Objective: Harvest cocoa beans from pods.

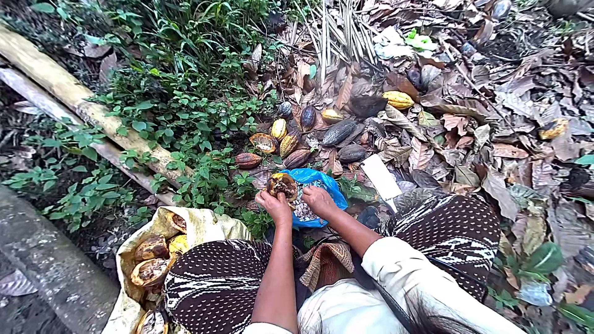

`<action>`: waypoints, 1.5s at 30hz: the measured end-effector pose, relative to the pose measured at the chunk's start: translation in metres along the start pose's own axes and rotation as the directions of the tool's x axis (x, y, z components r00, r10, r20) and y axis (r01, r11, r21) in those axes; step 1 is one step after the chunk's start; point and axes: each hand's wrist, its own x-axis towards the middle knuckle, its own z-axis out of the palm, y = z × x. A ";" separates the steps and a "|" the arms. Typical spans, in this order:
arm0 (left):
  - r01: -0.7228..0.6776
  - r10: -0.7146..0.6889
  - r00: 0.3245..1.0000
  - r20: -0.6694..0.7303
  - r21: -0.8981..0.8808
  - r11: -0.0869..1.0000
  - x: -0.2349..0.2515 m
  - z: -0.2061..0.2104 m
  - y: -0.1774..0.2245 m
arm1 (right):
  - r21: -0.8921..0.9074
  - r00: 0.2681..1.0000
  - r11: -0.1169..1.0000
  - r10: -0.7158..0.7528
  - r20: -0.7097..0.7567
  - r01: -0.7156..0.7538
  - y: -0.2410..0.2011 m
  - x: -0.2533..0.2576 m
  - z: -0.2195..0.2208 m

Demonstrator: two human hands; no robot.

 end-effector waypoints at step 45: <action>0.627 -0.447 0.775 0.448 -0.633 0.454 -0.001 -0.019 0.017 | 0.690 0.816 0.540 0.563 0.131 -0.482 -0.001 0.023 -0.076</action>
